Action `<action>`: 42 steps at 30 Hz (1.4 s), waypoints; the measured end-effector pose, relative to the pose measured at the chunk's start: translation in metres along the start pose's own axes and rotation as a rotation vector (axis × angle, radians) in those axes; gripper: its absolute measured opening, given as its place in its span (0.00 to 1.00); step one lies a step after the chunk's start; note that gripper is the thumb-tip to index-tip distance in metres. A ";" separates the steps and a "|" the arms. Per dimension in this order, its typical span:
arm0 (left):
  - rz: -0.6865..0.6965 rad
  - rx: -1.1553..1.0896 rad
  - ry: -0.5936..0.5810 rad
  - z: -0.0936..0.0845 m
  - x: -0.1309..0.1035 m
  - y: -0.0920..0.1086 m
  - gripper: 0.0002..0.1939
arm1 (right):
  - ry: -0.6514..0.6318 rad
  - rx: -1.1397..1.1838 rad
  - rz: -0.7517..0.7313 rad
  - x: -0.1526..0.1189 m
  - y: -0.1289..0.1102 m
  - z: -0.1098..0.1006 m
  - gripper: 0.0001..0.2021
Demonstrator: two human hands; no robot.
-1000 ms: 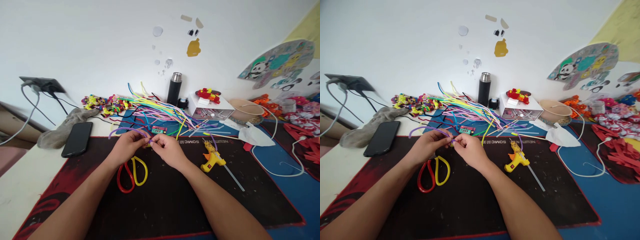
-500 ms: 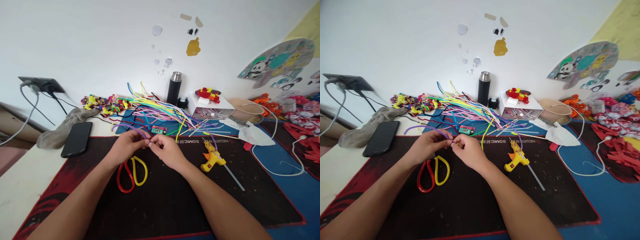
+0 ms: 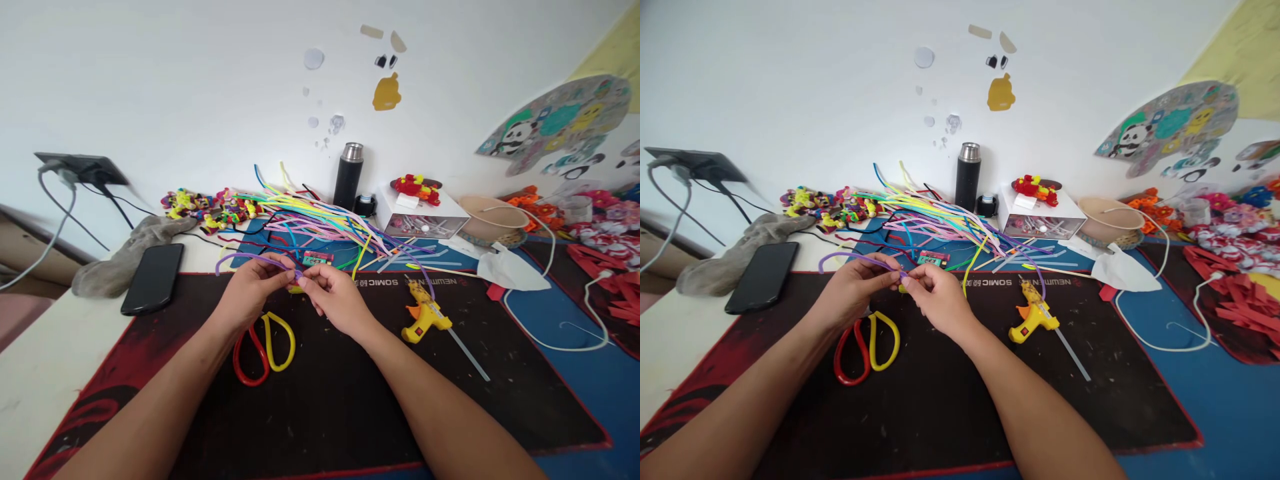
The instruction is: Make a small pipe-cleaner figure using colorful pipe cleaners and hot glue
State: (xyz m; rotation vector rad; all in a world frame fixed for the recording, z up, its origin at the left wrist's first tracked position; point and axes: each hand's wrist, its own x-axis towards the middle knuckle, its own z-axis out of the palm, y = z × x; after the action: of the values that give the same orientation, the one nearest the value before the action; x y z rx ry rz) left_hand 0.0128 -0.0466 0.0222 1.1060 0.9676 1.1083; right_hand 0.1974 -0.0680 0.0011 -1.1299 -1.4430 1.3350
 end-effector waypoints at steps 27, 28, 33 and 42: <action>-0.092 -0.083 -0.009 -0.003 0.002 -0.005 0.20 | 0.057 -0.020 -0.027 -0.001 -0.003 0.000 0.09; -0.089 -0.075 -0.006 -0.003 0.003 -0.005 0.19 | 0.052 -0.029 -0.030 -0.002 -0.004 0.000 0.09; -0.033 0.090 -0.056 -0.009 0.003 -0.005 0.16 | 0.034 -0.099 -0.014 -0.003 -0.007 -0.001 0.08; 0.008 0.283 -0.141 -0.012 0.001 0.002 0.15 | 0.001 -0.277 -0.094 -0.003 -0.001 0.000 0.05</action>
State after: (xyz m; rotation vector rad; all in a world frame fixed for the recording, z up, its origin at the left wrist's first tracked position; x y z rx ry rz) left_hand 0.0008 -0.0429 0.0216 1.3992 1.0288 0.9037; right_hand 0.1986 -0.0711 0.0022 -1.2207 -1.6963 1.0922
